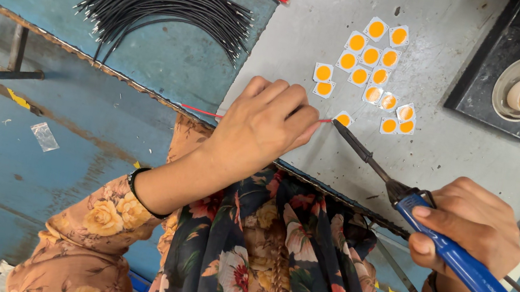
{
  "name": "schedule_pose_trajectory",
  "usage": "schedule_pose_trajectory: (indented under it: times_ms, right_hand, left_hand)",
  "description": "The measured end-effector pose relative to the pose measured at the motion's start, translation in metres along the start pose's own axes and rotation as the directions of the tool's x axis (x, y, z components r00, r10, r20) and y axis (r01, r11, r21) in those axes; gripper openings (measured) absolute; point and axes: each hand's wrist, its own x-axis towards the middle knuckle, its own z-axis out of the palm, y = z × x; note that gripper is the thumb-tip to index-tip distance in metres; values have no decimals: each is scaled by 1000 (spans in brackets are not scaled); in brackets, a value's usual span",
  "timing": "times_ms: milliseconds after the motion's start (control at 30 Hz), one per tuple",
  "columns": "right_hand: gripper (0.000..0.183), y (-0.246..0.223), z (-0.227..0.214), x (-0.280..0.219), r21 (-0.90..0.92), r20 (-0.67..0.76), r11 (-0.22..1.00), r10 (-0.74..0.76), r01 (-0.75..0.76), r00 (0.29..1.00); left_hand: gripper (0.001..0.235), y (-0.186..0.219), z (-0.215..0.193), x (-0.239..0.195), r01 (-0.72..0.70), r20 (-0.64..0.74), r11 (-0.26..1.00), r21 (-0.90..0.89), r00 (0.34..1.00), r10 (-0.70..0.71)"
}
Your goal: The person solders red wires to small square LED modules arranged on a workbench. They use a soldering iron to attach each wire to the module, then trim excess wire with pliers. The process is repeated for multiple modules.
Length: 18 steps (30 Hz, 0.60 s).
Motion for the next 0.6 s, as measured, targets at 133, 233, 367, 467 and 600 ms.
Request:
schedule_pose_trajectory:
  times_ms: [133,233,367,467,600]
  right_hand:
    - [30,0,2,2,20,-4,1000,-20,20,1000]
    - [29,-4,3,8,17,8,1000,-16,16,1000]
    - [26,-12,6,27,-18,39,1000,-17,17,999]
    - [22,-18,9,42,-39,69,988,-146,149,987]
    - [21,-32,5,49,-137,209,982,-99,129,973]
  left_hand:
    - [18,-1,1,0,-1,0,1000,2,1000,1]
    - [18,0,0,0,-3,1,1000,0,1000,3]
    - [18,1,0,1,5,21,1000,-2,1000,-5]
    - [18,2,1,0,13,25,1000,-13,1000,-12]
    - [16,4,1,2,23,37,1000,0,999,-23]
